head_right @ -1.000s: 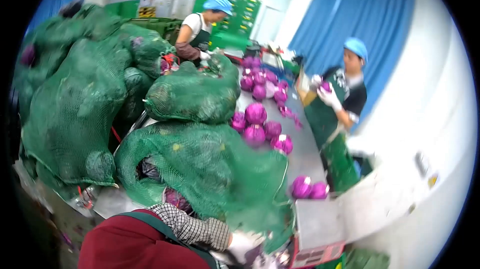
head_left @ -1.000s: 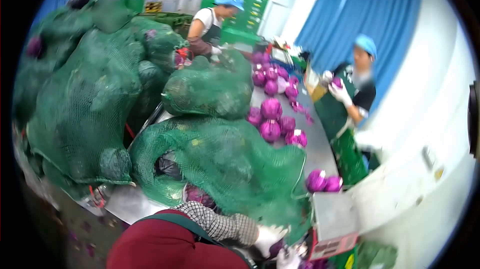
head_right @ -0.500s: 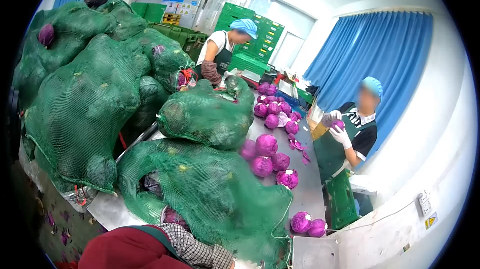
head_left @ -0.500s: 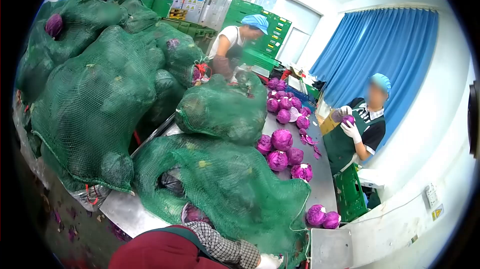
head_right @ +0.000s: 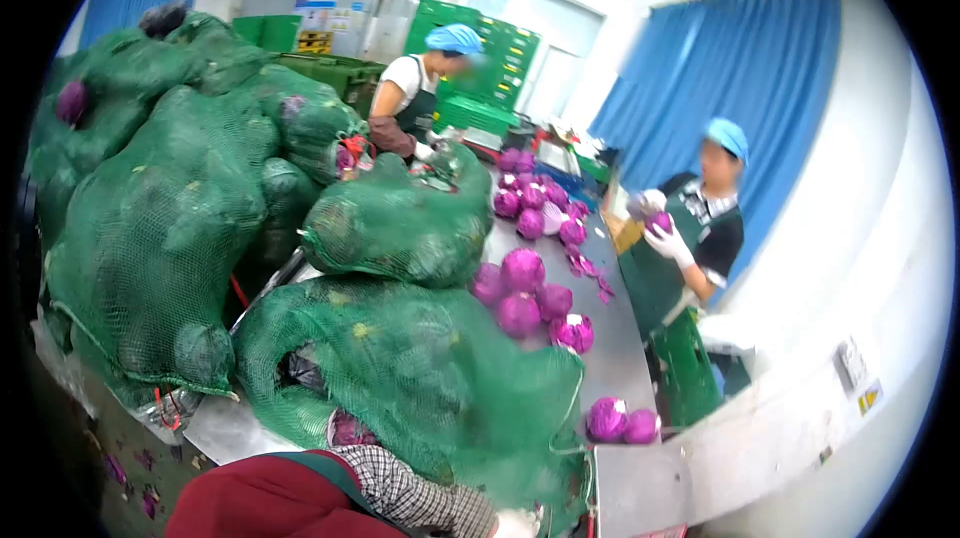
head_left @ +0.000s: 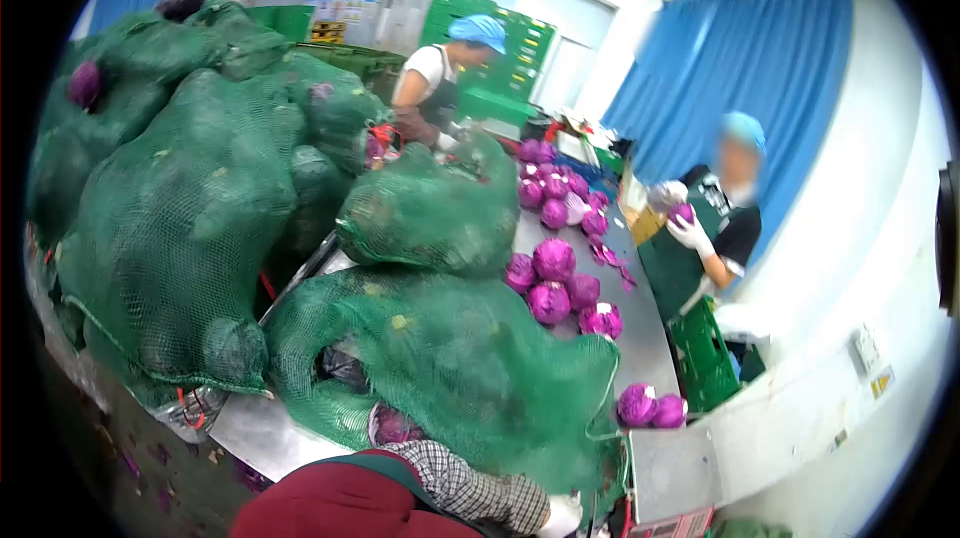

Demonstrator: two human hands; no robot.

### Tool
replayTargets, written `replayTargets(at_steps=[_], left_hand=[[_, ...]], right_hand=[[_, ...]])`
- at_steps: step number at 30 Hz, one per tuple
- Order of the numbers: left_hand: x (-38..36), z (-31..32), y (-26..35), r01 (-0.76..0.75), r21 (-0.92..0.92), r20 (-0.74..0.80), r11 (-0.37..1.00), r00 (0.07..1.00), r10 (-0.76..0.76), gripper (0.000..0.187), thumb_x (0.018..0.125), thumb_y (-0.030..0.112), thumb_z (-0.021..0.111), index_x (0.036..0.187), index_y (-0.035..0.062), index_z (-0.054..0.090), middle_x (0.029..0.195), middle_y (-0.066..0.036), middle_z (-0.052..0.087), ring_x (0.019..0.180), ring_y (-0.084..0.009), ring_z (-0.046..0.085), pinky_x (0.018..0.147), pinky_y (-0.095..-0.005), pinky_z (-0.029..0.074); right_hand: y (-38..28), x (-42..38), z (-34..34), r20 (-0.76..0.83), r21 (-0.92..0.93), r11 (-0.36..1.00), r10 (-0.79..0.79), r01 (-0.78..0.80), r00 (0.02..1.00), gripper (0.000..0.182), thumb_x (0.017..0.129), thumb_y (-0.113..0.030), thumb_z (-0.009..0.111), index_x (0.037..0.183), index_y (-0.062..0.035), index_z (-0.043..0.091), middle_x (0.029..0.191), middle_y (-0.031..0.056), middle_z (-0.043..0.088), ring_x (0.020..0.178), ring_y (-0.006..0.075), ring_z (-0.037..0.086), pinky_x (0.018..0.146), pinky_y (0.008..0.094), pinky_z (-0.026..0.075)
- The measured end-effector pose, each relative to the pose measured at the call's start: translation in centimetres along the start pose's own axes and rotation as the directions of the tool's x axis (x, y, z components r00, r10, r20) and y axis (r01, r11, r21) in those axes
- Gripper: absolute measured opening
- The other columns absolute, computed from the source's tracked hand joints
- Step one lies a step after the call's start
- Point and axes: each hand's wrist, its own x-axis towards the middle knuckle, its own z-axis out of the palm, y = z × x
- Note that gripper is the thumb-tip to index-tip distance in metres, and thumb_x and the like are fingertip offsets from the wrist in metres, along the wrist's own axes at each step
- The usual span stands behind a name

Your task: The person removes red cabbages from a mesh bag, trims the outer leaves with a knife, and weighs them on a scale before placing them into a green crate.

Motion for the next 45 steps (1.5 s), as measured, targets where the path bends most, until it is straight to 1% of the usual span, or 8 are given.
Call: replayTargets(at_steps=[1, 3, 9, 15, 28, 31, 35, 45], left_hand=[[0.3, 0.4, -0.3, -0.038, -0.003, -0.028, 0.999, 0.999, 0.038, 0.04, 0.061, 0.043, 0.074, 0.091, 0.0168, 0.073, 0.081, -0.016, 0.069, 0.077, -0.0322, 0.067, 0.08, -0.0365, 0.053], [-0.2, 1.5, -0.1, 0.02, -0.103, -0.185, 0.994, 0.982, -0.039, 0.086, 0.045, 0.047, 0.083, 0.094, -0.0203, 0.061, 0.104, -0.04, 0.058, 0.099, -0.0457, 0.059, 0.094, -0.0407, 0.047], [-0.6, 2.6, -0.6, 0.017, -0.125, -0.238, 0.992, 0.97, -0.047, 0.072, 0.06, 0.04, 0.077, 0.099, -0.0151, 0.052, 0.101, -0.03, 0.054, 0.094, -0.0413, 0.058, 0.078, -0.0444, 0.051], [-3.4, 0.5, -0.5, 0.001, -0.049, 0.017, 0.999, 1.0, 0.0, 0.114, 0.061, 0.045, 0.077, 0.143, -0.0109, 0.019, 0.144, -0.034, 0.029, 0.137, -0.0454, 0.029, 0.111, -0.0444, 0.031], [-5.8, -0.9, -3.1, -0.131, -0.016, 0.134, 0.991, 0.982, 0.131, 0.112, 0.064, 0.039, 0.08, 0.147, -0.0025, 0.017, 0.152, -0.027, 0.018, 0.142, -0.0414, 0.019, 0.113, -0.0549, 0.02], [-4.8, -2.1, -6.6, -0.104, -0.34, 0.131, 0.935, 0.979, 0.156, 0.114, 0.064, 0.041, 0.082, 0.144, -0.0093, 0.018, 0.147, -0.031, 0.026, 0.139, -0.0387, 0.027, 0.114, -0.0376, 0.025], [-2.7, -2.2, -8.7, 0.228, -0.656, 0.304, 0.72, 0.952, -0.026, 0.113, 0.07, 0.051, 0.078, 0.144, -0.0108, 0.02, 0.143, -0.029, 0.036, 0.134, -0.0307, 0.037, 0.112, -0.0346, 0.03], [-3.7, -0.9, -11.1, 0.291, -0.723, 0.336, 0.626, 0.941, -0.049, 0.102, 0.074, 0.043, 0.08, 0.145, -0.0052, 0.025, 0.139, -0.017, 0.045, 0.128, -0.0231, 0.043, 0.111, -0.0334, 0.031]], right_hand=[[2.4, -0.7, 0.4, 0.011, -0.123, 0.99, -0.063, 0.064, 0.998, 0.01, 0.076, -0.001, 0.062, 0.086, -0.0019, 0.063, 0.091, 0.016, 0.06, 0.09, 0.0357, 0.058, 0.076, 0.044, 0.051], [-4.0, 0.9, -1.2, 0.236, -0.699, 0.616, -0.281, 0.364, 0.93, 0.019, 0.079, -0.003, 0.063, 0.098, -0.0007, 0.064, 0.103, 0.0162, 0.061, 0.101, 0.0346, 0.057, 0.088, 0.042, 0.048], [-6.5, 0.9, 0.1, -0.052, -0.315, 0.934, 0.161, -0.169, 0.986, 0.007, 0.074, -0.009, 0.06, 0.08, -0.0048, 0.062, 0.068, 0.0197, 0.058, 0.062, 0.0393, 0.059, 0.057, 0.0467, 0.05], [-4.2, -1.1, 1.5, -0.227, -0.329, 0.865, 0.316, -0.378, 0.921, 0.016, 0.079, -0.017, 0.056, 0.076, -0.0013, 0.059, 0.071, 0.0222, 0.06, 0.067, 0.0407, 0.061, 0.061, 0.0472, 0.049], [-1.7, -9.7, -6.7, -0.682, -0.188, 0.535, 0.533, -0.824, 0.501, 0.021, 0.081, -0.009, 0.061, 0.1, 0.0006, 0.062, 0.091, 0.0189, 0.063, 0.08, 0.0327, 0.063, 0.075, 0.039, 0.05], [-3.1, -11.7, -7.5, -0.683, -0.242, 0.615, 0.442, -0.75, 0.582, 0.032, 0.079, -0.005, 0.07, 0.107, 0.0041, 0.058, 0.106, 0.0154, 0.057, 0.084, 0.0264, 0.06, 0.076, 0.0356, 0.049], [-8.7, -5.8, -1.8, -0.291, 0.525, 0.595, 0.798, -0.609, 0.528, 0.027, 0.087, -0.012, 0.068, 0.112, -0.0035, 0.061, 0.074, -0.0041, 0.057, 0.052, 0.0029, 0.046, 0.045, 0.0203, 0.039], [-4.9, -1.9, 8.2, -0.232, 0.366, 0.797, 0.579, -0.481, 0.782, 0.024, 0.086, -0.016, 0.068, 0.102, -0.0003, 0.061, 0.088, 0.0095, 0.063, 0.078, 0.018, 0.06, 0.071, 0.0305, 0.049]])
